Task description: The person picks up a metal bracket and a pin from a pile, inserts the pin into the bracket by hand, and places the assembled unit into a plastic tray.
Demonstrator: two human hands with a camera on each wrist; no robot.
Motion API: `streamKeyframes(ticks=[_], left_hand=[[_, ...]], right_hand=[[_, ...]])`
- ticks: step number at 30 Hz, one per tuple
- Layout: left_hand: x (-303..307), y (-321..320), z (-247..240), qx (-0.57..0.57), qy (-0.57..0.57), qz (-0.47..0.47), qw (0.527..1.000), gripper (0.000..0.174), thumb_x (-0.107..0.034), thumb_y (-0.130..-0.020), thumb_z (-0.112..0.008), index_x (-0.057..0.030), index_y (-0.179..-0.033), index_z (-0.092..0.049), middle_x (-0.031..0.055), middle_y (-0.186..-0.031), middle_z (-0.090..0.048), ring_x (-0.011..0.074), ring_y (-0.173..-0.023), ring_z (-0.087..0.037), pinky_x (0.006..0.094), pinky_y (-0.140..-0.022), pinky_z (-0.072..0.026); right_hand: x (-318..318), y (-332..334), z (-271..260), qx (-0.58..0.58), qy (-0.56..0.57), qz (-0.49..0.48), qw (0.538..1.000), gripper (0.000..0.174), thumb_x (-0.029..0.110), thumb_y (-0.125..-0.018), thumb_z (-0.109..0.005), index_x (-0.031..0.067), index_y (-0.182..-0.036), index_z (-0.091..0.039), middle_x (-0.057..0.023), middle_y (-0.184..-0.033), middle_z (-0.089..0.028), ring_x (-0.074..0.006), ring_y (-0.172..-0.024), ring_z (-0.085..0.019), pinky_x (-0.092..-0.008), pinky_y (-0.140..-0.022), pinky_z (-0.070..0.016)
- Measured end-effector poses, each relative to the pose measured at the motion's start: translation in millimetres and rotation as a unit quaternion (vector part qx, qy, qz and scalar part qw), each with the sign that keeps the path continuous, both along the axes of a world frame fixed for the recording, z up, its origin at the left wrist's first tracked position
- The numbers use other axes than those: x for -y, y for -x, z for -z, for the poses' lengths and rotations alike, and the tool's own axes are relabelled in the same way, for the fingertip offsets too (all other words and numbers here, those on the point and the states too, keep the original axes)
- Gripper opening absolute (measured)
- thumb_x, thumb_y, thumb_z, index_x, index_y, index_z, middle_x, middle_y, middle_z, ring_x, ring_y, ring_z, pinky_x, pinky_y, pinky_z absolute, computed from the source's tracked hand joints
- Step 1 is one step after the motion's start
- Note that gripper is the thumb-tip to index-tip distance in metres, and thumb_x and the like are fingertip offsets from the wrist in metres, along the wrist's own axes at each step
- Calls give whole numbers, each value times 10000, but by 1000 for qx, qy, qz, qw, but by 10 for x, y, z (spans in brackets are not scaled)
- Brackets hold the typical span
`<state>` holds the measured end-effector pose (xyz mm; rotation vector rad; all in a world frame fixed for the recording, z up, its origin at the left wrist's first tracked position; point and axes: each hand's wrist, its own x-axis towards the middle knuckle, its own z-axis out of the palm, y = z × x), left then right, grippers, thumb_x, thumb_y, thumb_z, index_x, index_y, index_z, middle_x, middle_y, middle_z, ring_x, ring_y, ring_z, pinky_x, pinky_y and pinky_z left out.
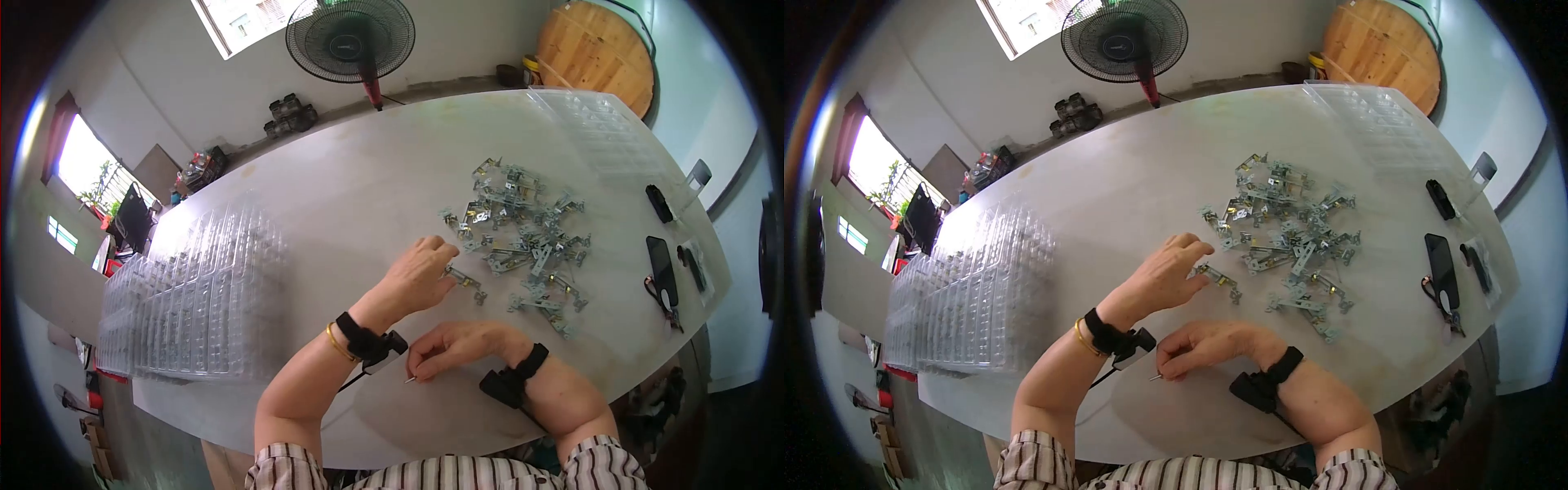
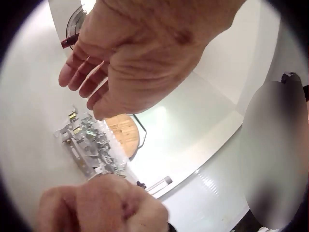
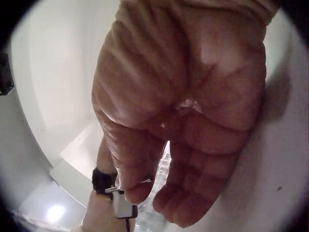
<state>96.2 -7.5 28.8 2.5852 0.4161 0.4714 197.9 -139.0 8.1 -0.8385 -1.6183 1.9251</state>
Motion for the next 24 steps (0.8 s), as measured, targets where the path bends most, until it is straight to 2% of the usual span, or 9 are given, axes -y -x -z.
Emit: streamKeyframes(ticks=[3,10,12,13,15,16,18,21,24], left_hand=[[-17,-92,32,-96,-24,33,995,263,-101,-814,-691,-44,-1071,-692,156,-1095,-617,352,-1058,-578,430,-935,-476],[-5,25,117,-55,-11,-16,998,106,-69,-821,-648,-29,-919,-651,157,-968,-657,349,-923,-626,390,-845,-522],[26,162,46,-41,121,-114,985,69,-58,-882,-600,-14,-932,-615,152,-919,-686,274,-810,-670,330,-762,-536],[25,246,29,-41,121,-114,985,69,-58,-882,-600,-14,-932,-615,152,-919,-686,274,-810,-670,330,-762,-536],[17,422,18,47,430,-161,887,86,-67,-938,-564,2,-986,-578,124,-884,-694,185,-757,-673,294,-712,-533],[15,495,44,49,430,-164,886,86,-67,-938,-564,2,-986,-578,124,-884,-694,185,-757,-673,294,-712,-533],[15,622,114,122,484,-127,857,115,-74,-964,-544,20,-1030,-546,66,-859,-657,116,-724,-628,286,-658,-524],[30,721,175,125,496,-145,847,106,-57,-957,-535,10,-1037,-552,35,-853,-628,104,-697,-604,263,-624,-505],[74,738,163,133,467,-170,858,144,-60,-962,-513,9,-1078,-565,12,-822,-595,79,-679,-578,242,-605,-478]], right_hand=[[-13,-3,48,-14,-12,-14,1000,220,266,-976,-640,54,-983,-696,29,-882,-657,-73,-844,-586,-238,-796,-483],[-3,-3,98,-90,25,-7,996,250,310,-1007,-636,62,-1005,-665,27,-894,-661,-79,-863,-594,-243,-795,-483],[22,-38,-23,-63,59,66,994,226,294,-1026,-615,74,-991,-650,15,-879,-664,-89,-834,-619,-249,-752,-495],[29,-36,-33,-63,59,66,994,226,294,-1026,-615,74,-991,-650,15,-879,-664,-89,-834,-619,-249,-752,-495],[33,-37,-48,-152,75,199,965,187,252,-1030,-608,76,-978,-646,3,-821,-654,-99,-753,-631,-257,-691,-502],[34,-49,-80,-150,75,196,966,187,252,-1030,-608,76,-978,-646,3,-821,-654,-99,-753,-631,-257,-691,-502],[23,-80,-139,-139,62,307,940,177,240,-1031,-609,73,-985,-644,-2,-754,-627,-102,-667,-611,-263,-633,-499],[-32,-77,-32,-167,50,360,917,193,243,-1040,-593,55,-1009,-627,-11,-712,-596,-108,-630,-583,-268,-589,-490],[-62,-69,24,-155,35,412,897,204,240,-1046,-580,42,-1016,-617,-22,-707,-591,-112,-620,-574,-271,-574,-489]])
